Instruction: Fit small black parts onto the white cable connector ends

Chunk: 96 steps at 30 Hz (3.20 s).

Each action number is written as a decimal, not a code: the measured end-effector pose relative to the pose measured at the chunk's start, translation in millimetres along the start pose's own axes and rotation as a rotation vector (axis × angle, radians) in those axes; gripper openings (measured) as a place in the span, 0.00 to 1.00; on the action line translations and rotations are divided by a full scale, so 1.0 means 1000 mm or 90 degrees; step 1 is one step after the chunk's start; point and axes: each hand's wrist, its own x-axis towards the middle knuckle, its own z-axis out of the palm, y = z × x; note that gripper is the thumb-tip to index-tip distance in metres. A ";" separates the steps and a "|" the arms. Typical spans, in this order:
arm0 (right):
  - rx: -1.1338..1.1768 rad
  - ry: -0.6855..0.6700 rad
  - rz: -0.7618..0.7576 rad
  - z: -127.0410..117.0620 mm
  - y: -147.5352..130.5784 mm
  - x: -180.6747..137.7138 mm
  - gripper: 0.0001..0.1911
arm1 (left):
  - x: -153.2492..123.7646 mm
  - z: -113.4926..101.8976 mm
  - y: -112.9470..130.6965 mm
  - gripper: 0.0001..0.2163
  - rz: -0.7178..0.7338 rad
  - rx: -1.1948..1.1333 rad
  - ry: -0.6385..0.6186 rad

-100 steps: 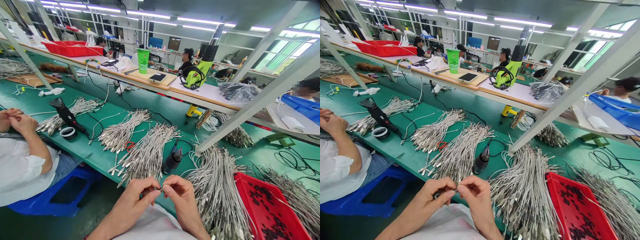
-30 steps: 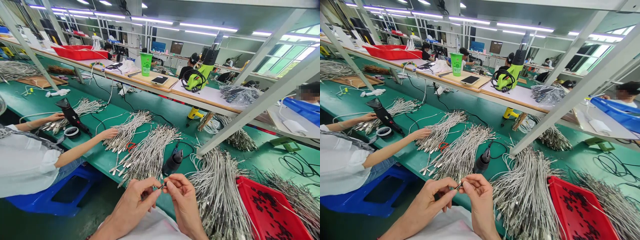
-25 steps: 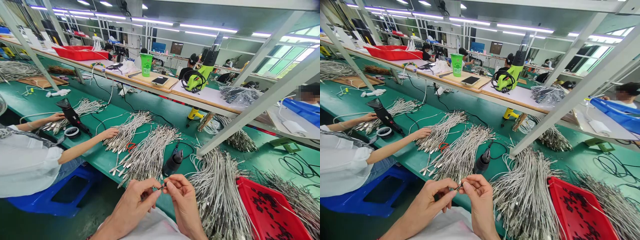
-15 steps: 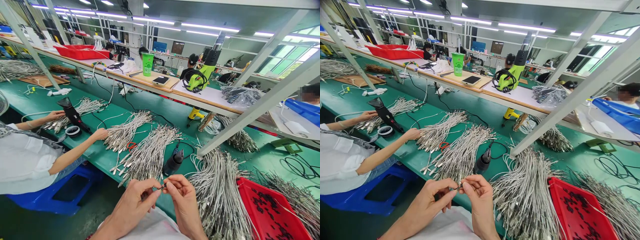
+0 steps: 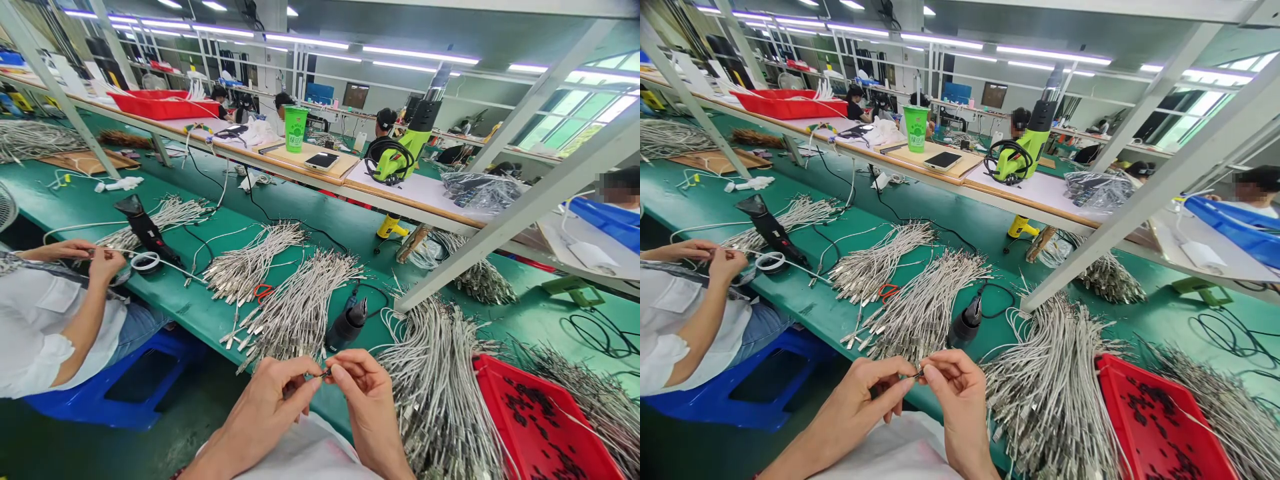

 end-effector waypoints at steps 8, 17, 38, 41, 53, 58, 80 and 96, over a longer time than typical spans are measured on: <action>-0.065 0.009 -0.020 0.002 -0.005 -0.001 0.09 | 0.003 0.004 -0.003 0.10 0.001 -0.060 -0.013; 0.064 0.016 0.016 0.003 -0.005 0.000 0.18 | -0.001 -0.004 0.000 0.12 0.004 -0.026 -0.064; -0.028 0.018 0.031 -0.013 0.001 0.007 0.16 | 0.008 0.011 -0.038 0.17 0.022 -0.121 -0.066; -0.028 0.029 0.044 -0.015 0.010 0.004 0.14 | 0.011 0.015 -0.045 0.17 0.019 -0.174 -0.068; -0.027 0.054 0.036 -0.017 0.030 -0.003 0.09 | 0.006 0.029 -0.054 0.15 -0.019 -0.275 -0.065; -0.015 0.035 0.047 -0.019 0.038 -0.008 0.10 | 0.001 0.036 -0.059 0.15 -0.026 -0.296 -0.043; -0.329 -0.355 -0.219 -0.038 -0.078 -0.007 0.20 | -0.060 -0.033 0.031 0.14 0.017 0.086 -0.001; -0.678 -0.084 -0.570 -0.047 -0.133 0.031 0.08 | 0.072 -0.060 0.099 0.14 0.341 0.291 -0.120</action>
